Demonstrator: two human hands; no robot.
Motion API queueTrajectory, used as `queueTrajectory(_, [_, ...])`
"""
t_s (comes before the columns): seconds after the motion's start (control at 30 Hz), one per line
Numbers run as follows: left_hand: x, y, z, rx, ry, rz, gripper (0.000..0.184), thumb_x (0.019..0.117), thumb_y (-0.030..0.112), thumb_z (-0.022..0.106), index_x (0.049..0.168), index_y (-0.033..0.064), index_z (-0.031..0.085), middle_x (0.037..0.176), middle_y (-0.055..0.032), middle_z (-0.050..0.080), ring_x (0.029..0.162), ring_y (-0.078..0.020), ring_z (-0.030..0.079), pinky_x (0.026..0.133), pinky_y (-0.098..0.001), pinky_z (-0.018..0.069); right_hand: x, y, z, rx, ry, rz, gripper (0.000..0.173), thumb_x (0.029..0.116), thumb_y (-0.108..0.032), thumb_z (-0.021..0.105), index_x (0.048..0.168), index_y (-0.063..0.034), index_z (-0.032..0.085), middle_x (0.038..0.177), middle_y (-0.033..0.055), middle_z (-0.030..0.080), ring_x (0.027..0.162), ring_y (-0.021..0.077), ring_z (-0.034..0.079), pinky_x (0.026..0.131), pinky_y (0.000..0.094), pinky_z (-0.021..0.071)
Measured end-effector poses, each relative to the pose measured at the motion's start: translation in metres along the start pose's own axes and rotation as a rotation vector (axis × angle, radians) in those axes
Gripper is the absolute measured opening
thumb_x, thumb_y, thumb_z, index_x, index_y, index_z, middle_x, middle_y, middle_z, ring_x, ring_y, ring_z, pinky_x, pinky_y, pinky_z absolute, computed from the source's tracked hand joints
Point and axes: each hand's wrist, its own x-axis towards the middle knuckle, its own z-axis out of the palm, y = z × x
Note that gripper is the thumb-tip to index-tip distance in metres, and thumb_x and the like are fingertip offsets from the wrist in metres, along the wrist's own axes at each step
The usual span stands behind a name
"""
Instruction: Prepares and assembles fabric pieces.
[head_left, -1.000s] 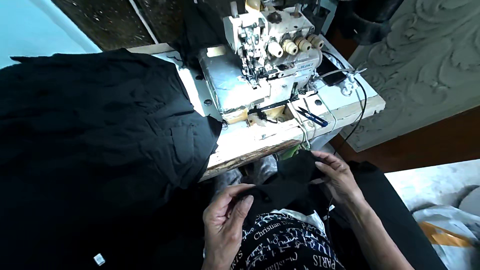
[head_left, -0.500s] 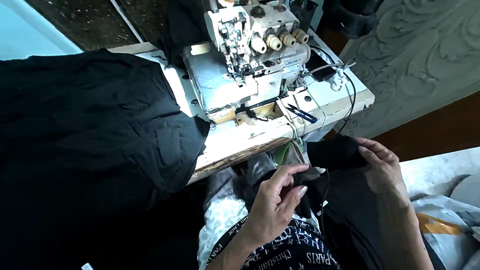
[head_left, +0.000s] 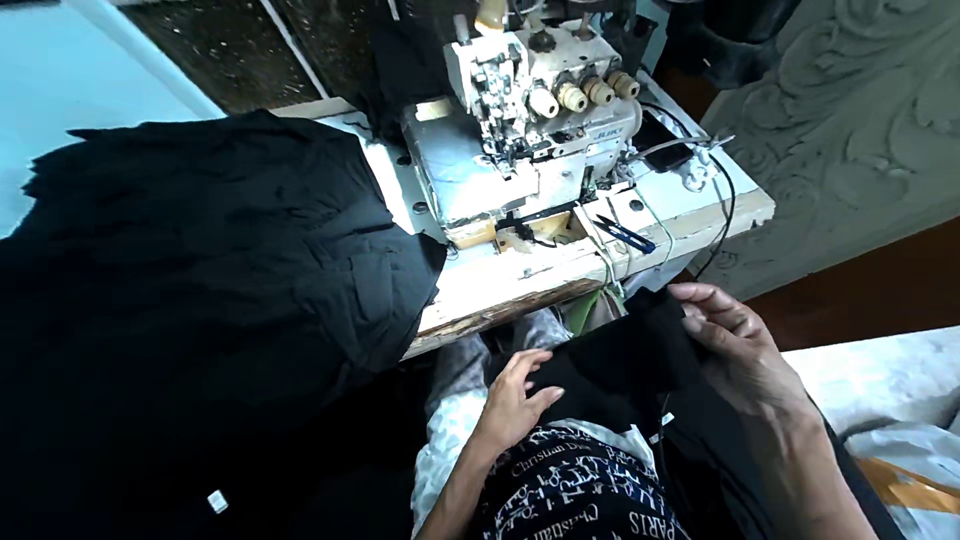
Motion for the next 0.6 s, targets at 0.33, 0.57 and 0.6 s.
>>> queueTrajectory(0.33, [-0.015,0.042,-0.001,-1.007,0.103,0.039,0.022,0.0874,-0.003,0.065,0.107,0.0057,0.066,0.095,-0.002,0.076,0.083,-0.0101,0.074,0.074,-0.0282,0.0624,0.012,0.017,0.043,-0.095,0.048,-0.031,0.033,0.0944,0.003,0.051,0.12,-0.011,0.066,0.091,-0.0054,0.076,0.081,0.0025,0.071,0.075,0.02,0.0599])
queueTrajectory(0.57, [-0.022,0.046,-0.018,-0.224,0.343,0.294,0.02,0.1013,0.007,0.052,0.094,-0.0025,0.068,0.082,0.0026,0.064,0.076,0.0038,0.059,0.072,-0.0154,0.0506,0.005,0.049,0.034,-0.873,-0.064,-0.134,0.064,0.0863,-0.017,0.071,0.143,0.0057,0.052,0.152,0.0246,0.048,0.138,0.0302,0.051,0.106,0.0427,0.0496])
queueTrajectory(0.6, [-0.021,0.048,-0.017,-0.078,0.305,0.298,0.024,0.1026,0.009,0.051,0.093,-0.0051,0.068,0.08,-0.0026,0.063,0.073,-0.0005,0.057,0.071,-0.0183,0.0485,0.005,0.048,0.038,-0.854,-0.138,-0.116,0.071,0.0846,-0.022,0.074,0.146,0.0043,0.05,0.156,0.023,0.044,0.141,0.0277,0.049,0.108,0.0397,0.0486])
